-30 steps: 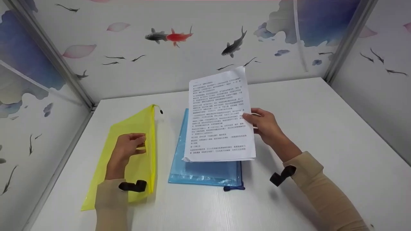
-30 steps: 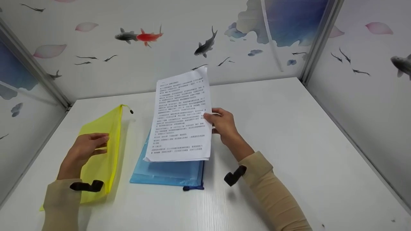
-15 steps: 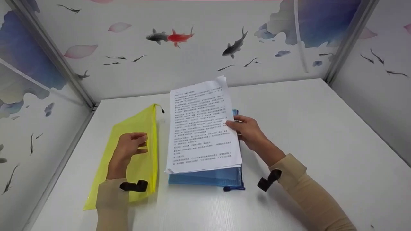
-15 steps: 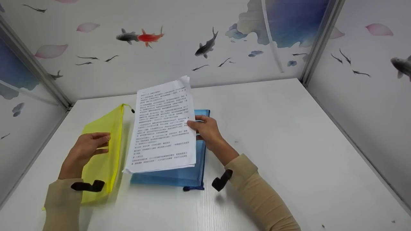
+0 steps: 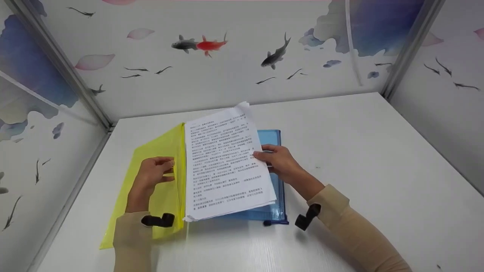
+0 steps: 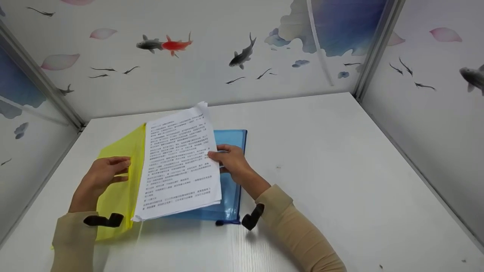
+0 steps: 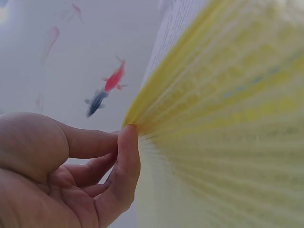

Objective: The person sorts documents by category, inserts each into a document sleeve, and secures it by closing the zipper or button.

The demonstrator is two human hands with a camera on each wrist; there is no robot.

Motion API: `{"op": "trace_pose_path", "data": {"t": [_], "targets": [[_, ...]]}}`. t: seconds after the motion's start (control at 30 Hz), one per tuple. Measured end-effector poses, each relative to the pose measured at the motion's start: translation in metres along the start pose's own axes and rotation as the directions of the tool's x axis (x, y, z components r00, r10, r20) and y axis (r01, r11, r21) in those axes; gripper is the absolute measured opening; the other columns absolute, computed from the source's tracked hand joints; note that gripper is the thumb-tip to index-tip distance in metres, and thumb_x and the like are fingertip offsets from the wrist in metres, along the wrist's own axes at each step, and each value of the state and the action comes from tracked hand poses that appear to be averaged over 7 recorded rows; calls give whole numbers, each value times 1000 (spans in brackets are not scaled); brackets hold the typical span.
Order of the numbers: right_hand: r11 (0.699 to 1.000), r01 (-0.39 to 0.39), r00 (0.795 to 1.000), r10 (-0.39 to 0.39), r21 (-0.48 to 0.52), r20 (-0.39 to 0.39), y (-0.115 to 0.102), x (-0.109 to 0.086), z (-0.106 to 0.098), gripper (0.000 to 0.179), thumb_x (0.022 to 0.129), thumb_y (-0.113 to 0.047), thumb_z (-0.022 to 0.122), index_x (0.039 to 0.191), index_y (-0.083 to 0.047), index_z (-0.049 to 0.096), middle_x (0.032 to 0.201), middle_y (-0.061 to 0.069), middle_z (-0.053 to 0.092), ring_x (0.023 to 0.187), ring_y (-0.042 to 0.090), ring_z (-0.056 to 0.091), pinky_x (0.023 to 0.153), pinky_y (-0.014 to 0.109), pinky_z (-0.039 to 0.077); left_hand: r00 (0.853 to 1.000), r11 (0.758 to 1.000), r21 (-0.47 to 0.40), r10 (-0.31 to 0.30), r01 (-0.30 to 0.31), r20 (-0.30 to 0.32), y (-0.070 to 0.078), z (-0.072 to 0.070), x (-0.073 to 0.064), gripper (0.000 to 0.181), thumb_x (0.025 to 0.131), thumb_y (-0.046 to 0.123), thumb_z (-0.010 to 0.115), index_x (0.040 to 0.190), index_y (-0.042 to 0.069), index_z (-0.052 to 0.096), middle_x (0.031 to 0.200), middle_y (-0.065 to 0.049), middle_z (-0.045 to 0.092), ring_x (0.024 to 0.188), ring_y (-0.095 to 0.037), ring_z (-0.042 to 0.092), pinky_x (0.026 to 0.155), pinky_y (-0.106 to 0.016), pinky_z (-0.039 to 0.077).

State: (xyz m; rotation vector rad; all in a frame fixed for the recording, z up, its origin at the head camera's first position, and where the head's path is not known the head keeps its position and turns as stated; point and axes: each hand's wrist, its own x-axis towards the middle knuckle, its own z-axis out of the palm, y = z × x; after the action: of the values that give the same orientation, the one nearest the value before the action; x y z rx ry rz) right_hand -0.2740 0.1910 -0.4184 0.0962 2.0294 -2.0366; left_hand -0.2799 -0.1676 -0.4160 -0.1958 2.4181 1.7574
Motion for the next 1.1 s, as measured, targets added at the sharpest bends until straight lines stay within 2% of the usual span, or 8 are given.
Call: {"op": "trace_pose_path", "data": {"t": [0.6, 0.93, 1.1], "targets": [[999, -41, 999, 41, -4, 7, 3, 1, 6, 45, 92, -27, 74, 132, -10, 60, 116, 12, 72, 98, 27, 75, 84, 36, 62, 1000, 1000, 17, -10, 10, -5, 2, 2, 0, 43, 104, 20, 54, 140, -3, 52, 133, -19, 56, 105, -22, 61, 77, -22, 60], [999, -40, 999, 40, -8, 1, 5, 3, 4, 47, 91, -25, 75, 132, -8, 60, 117, 13, 71, 98, 27, 74, 85, 37, 62, 1000, 1000, -13, -21, 20, -4, 1, 3, 0, 42, 103, 20, 55, 139, -3, 53, 132, -19, 57, 104, -20, 62, 77, -22, 61], [999, -22, 999, 22, -24, 26, 3, 4, 6, 46, 91, -26, 74, 131, -8, 61, 116, 13, 71, 98, 27, 74, 84, 37, 62, 1000, 1000, -1, -16, 16, 6, 1, 5, 1, 42, 103, 21, 56, 138, -3, 54, 131, -18, 58, 103, -20, 62, 77, -22, 60]]}}
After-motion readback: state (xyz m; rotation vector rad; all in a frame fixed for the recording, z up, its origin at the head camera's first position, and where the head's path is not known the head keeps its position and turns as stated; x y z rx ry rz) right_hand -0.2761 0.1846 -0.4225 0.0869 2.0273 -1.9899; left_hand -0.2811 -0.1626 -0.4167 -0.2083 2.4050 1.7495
